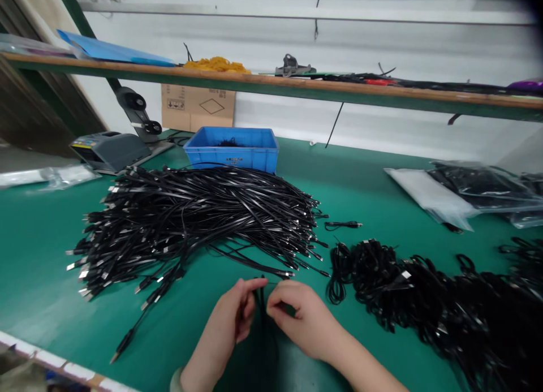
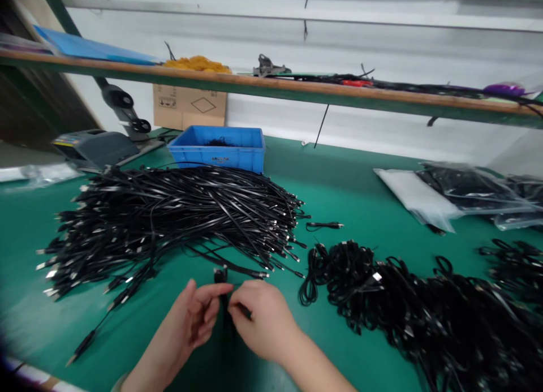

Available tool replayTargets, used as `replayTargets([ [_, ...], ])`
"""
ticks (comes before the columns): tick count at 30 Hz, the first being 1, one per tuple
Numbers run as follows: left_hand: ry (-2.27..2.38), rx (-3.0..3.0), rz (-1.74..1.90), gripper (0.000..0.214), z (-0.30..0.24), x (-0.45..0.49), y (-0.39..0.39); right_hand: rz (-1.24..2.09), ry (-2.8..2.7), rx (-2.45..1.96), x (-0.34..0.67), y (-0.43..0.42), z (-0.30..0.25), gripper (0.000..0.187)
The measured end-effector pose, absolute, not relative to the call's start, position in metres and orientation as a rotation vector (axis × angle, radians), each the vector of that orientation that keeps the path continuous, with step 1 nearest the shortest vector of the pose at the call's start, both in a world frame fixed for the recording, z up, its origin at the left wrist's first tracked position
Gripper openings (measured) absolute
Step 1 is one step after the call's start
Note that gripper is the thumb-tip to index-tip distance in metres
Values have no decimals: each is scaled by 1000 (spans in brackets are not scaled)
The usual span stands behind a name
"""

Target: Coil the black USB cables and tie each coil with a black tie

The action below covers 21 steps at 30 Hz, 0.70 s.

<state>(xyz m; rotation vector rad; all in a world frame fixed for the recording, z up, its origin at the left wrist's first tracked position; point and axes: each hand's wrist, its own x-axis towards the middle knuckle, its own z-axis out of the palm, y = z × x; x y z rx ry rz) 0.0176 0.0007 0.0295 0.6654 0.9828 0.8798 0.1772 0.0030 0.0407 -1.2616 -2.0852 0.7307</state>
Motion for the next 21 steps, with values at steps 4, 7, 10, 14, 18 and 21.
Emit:
replayTargets([
  [4, 1035, 752, 721, 32, 25, 17, -2, 858, -1814, -1271, 177, 4, 45, 16],
  [7, 946, 877, 689, 27, 24, 18, -7, 765, -1824, -1364, 178, 5, 41, 16],
  [10, 1067, 1111, 857, 25, 27, 16, -4, 873, -1832, -1374, 175, 2, 36, 16],
  [14, 1255, 1417, 935, 35, 25, 16, 5, 1275, -1565, -1272, 173, -2, 34, 11],
  [18, 1148, 1264, 828, 13, 18, 23, -2, 1092, -1558, -1152, 175, -4, 33, 11],
  [21, 768, 871, 698, 46, 10, 32, -17, 1006, -1533, -1120, 175, -8, 28, 8],
])
